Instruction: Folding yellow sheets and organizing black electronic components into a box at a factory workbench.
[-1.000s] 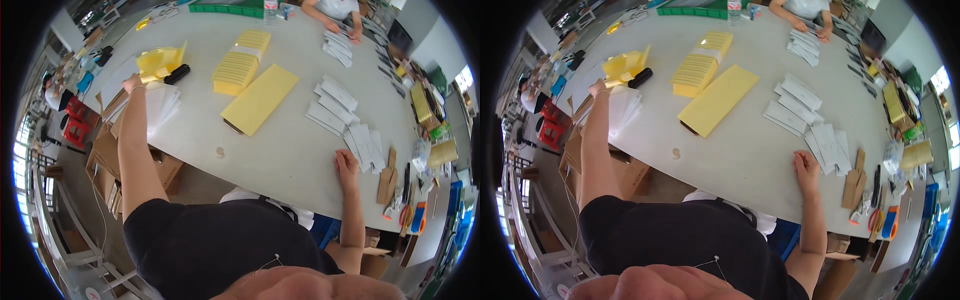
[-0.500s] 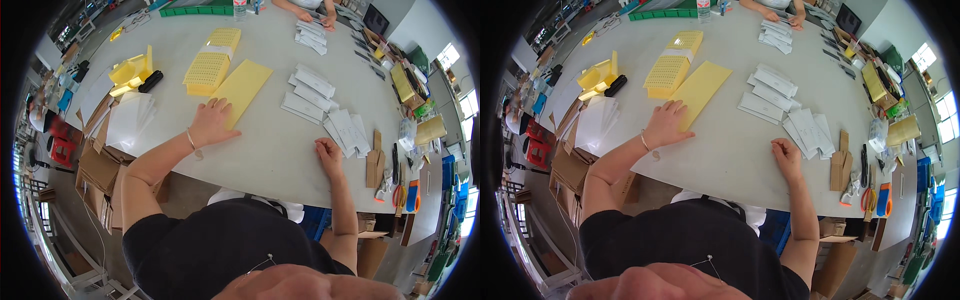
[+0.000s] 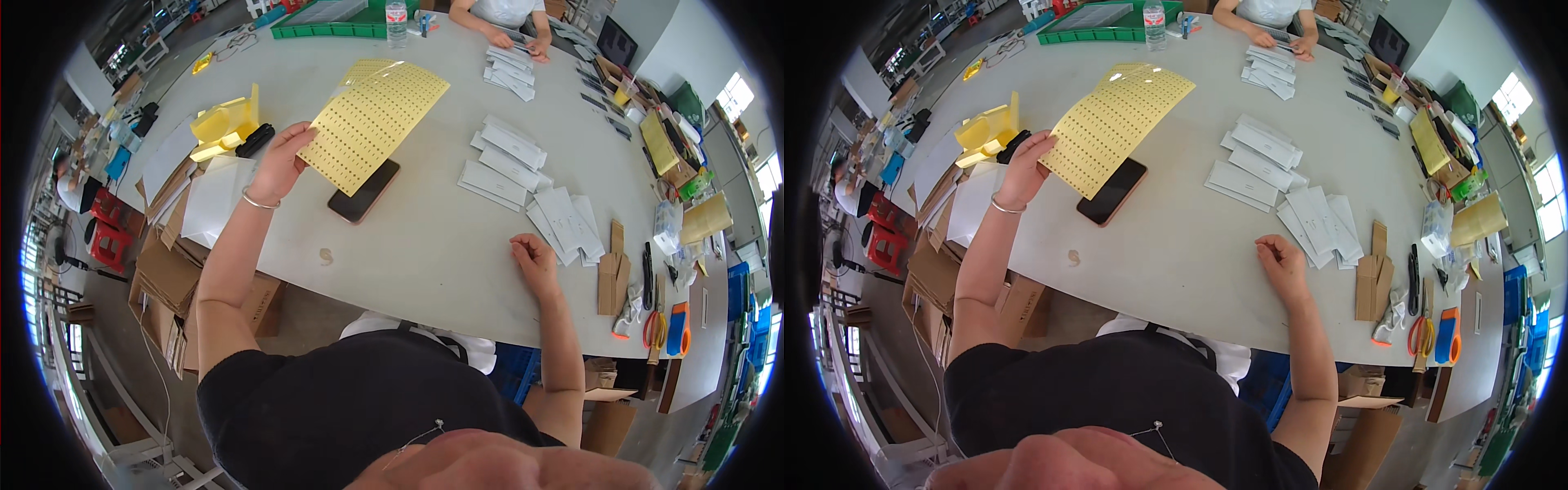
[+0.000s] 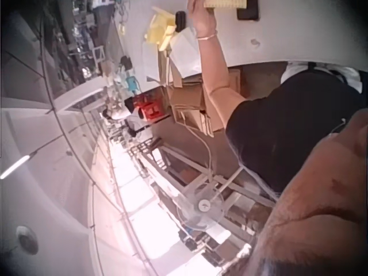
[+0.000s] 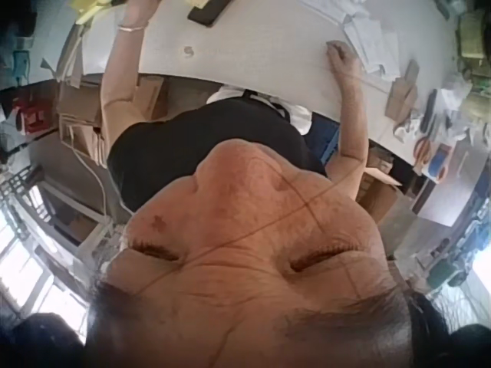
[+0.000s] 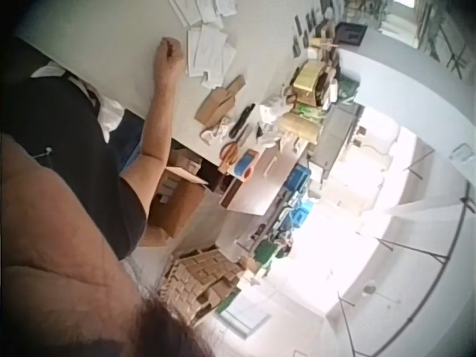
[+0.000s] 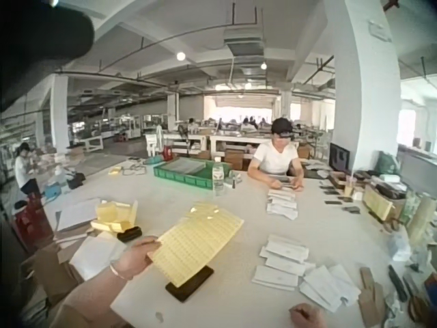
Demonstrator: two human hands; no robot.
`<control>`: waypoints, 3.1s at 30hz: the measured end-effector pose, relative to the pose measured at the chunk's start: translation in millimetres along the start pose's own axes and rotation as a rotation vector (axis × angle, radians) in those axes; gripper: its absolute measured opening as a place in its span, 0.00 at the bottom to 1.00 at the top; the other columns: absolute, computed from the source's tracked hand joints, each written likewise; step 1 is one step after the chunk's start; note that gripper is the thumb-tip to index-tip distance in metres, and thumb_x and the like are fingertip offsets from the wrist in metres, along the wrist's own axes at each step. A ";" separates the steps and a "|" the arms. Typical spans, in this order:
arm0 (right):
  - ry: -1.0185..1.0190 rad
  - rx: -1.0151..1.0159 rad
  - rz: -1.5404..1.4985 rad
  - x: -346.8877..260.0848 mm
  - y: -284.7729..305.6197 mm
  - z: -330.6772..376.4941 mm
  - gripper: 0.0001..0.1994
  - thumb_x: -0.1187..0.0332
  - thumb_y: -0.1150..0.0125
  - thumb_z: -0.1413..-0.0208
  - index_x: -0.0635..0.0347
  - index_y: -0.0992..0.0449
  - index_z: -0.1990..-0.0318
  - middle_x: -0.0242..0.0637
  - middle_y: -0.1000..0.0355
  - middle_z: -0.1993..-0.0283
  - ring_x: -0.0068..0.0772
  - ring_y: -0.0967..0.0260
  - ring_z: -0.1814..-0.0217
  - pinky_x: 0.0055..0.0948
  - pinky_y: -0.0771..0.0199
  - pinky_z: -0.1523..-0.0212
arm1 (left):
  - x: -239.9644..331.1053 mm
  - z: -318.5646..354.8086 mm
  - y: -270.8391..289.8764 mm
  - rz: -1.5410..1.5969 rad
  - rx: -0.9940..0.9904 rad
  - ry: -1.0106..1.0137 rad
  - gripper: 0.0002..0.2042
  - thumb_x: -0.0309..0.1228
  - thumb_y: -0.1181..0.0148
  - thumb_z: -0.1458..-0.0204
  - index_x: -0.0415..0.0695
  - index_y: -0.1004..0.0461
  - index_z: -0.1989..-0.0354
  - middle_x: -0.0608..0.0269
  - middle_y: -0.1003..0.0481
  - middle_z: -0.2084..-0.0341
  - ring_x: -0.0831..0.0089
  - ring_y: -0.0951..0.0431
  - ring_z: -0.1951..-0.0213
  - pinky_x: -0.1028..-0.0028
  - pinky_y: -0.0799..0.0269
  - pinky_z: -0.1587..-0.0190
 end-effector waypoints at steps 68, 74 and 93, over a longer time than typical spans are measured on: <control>-0.267 -0.399 -1.035 -61.1 -55.4 12.2 0.18 0.64 0.49 0.38 0.65 0.32 0.46 0.39 0.27 0.51 0.33 0.28 0.51 0.34 0.28 0.48 | -59.1 155.2 -116.9 -0.415 -0.872 -0.492 0.05 0.21 0.42 0.50 0.37 0.25 0.65 0.54 0.23 0.60 0.60 0.23 0.60 0.69 0.27 0.59; -0.039 -0.267 -0.775 -73.6 -42.6 1.1 0.13 0.70 0.44 0.41 0.64 0.28 0.50 0.35 0.26 0.55 0.24 0.29 0.55 0.26 0.28 0.53 | -63.7 143.6 -104.6 -0.540 -0.817 -0.275 0.11 0.23 0.38 0.55 0.40 0.25 0.61 0.58 0.24 0.61 0.67 0.23 0.58 0.72 0.28 0.57; 0.431 -0.026 -0.411 -115.2 -19.6 -11.2 0.27 0.81 0.42 0.46 0.57 0.41 0.39 0.35 0.30 0.54 0.24 0.29 0.56 0.25 0.27 0.54 | -26.7 55.7 -170.3 -0.248 -0.176 -0.591 0.11 0.18 0.41 0.49 0.40 0.34 0.60 0.69 0.32 0.72 0.87 0.36 0.74 0.85 0.38 0.73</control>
Point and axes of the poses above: each hand's wrist, its own z-axis away from the middle knuckle, its own y-axis out of the back of the hand, x = y × z, the point moved 2 cm from there along -z, towards the middle knuckle
